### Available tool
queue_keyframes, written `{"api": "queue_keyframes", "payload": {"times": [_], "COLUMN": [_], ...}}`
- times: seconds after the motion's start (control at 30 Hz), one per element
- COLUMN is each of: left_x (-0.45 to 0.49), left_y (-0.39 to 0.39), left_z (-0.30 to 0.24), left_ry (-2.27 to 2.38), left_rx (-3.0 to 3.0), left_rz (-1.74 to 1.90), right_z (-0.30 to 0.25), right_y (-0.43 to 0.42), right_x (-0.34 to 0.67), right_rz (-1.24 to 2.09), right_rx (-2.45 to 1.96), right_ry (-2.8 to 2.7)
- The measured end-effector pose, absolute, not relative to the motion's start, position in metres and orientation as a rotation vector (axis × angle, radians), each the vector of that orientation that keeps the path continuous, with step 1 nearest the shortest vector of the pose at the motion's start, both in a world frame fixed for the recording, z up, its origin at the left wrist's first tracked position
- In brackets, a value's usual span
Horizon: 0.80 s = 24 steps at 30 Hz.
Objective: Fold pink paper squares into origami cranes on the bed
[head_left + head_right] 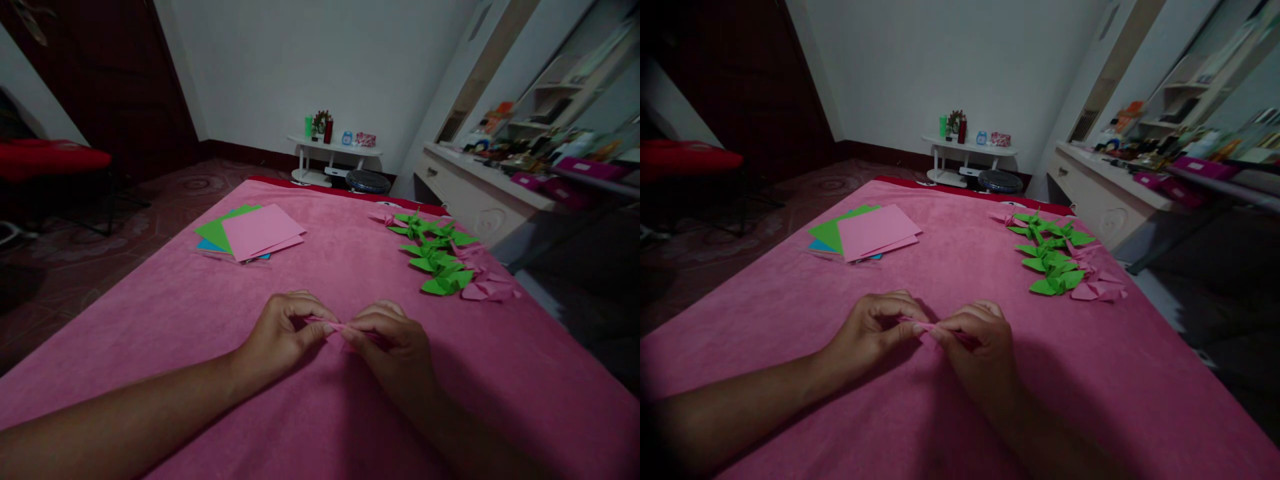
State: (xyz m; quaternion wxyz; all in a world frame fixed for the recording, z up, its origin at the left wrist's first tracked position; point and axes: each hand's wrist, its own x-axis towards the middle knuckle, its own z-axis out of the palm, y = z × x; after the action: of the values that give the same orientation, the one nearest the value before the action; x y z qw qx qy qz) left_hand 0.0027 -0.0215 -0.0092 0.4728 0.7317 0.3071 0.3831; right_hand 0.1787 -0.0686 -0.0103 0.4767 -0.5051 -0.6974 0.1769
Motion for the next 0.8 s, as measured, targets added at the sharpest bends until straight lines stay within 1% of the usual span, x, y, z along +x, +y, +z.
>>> {"api": "queue_keyframes", "payload": {"times": [0.33,0.5,0.7,0.8], "left_x": [0.0013,0.0025,0.0071,0.0064], "left_y": [-0.0217,-0.0222,-0.0226,-0.0199], "left_z": [-0.0114,-0.0086,-0.0079,-0.0105], "left_ry": [0.793,0.823,0.85,0.856], "left_rx": [1.669,1.729,1.931,1.896], "left_rz": [0.837,0.801,0.901,0.953], "right_z": [-0.0092,-0.0093,-0.0127,-0.0151], "right_y": [-0.0692,-0.0689,-0.0676,-0.0648], "right_x": [0.1802,0.1802,0.1803,0.1809], "right_rz": [0.375,0.388,0.39,0.408], "right_rx": [-1.243,-1.287,-1.281,-1.297], "right_ry": [-1.728,-1.731,-1.748,-1.719]}}
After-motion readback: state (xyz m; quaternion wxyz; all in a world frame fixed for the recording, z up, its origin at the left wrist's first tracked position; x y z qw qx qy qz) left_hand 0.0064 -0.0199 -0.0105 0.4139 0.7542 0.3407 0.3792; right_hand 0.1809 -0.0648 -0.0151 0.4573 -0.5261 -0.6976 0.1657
